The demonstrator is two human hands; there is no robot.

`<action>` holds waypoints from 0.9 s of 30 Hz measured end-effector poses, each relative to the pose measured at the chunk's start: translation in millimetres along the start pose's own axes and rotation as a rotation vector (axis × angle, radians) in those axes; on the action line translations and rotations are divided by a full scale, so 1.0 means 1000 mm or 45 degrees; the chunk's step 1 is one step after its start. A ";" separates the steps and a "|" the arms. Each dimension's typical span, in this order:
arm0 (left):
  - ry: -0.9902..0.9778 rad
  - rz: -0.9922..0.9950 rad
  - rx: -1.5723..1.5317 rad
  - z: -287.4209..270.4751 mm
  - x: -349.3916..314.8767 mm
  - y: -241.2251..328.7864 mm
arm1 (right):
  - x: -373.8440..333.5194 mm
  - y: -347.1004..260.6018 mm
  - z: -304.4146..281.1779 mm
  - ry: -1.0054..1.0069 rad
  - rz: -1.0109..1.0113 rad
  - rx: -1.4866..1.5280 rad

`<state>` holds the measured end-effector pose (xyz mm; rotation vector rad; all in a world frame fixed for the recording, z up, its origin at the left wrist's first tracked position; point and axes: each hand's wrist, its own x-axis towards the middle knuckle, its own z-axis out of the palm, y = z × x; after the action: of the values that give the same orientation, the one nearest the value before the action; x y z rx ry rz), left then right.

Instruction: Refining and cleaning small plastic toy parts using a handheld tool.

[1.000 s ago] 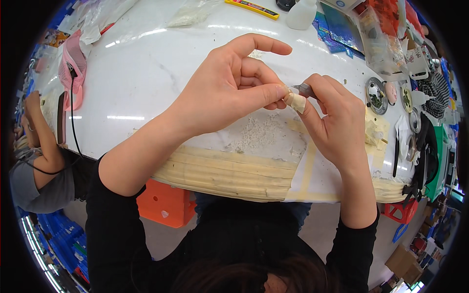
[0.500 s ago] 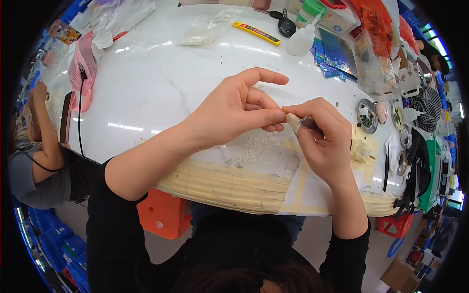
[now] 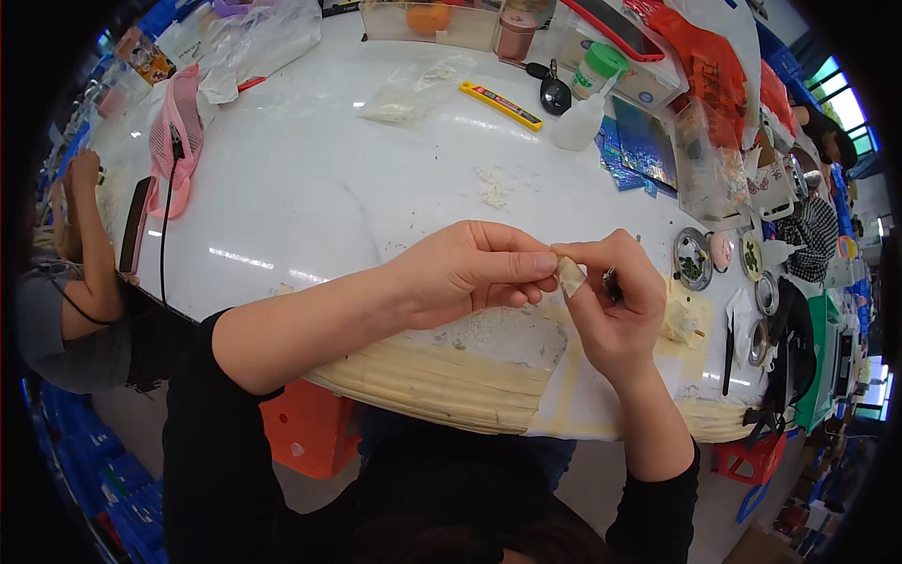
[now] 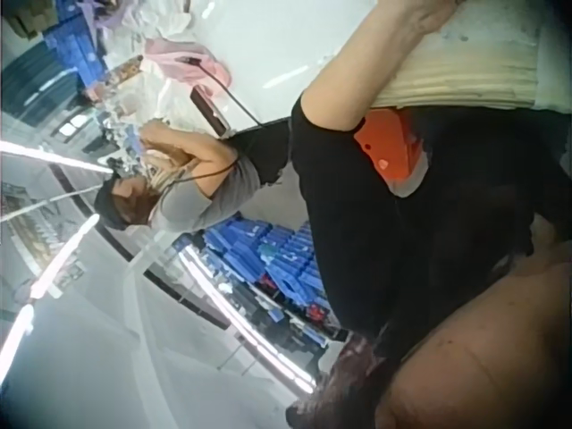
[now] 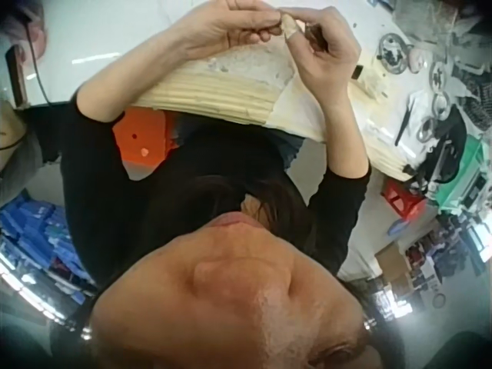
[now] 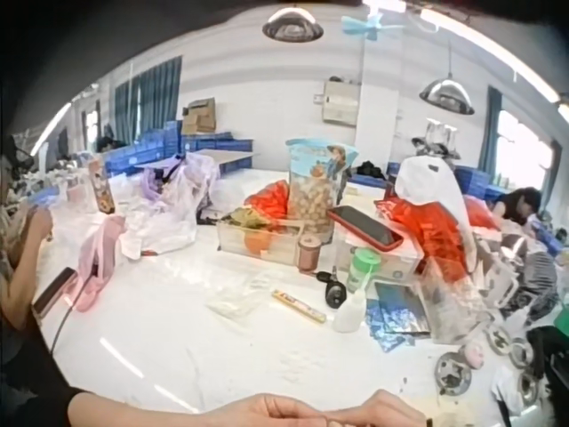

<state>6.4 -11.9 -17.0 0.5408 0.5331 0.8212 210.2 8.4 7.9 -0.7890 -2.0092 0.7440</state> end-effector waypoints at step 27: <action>0.270 1.115 1.667 0.005 0.000 0.004 | 0.001 0.002 0.002 -0.026 0.091 -0.051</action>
<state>7.8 -11.2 -10.7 1.9992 1.0425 1.3022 208.0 10.2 5.8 -0.8839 -2.0283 0.7579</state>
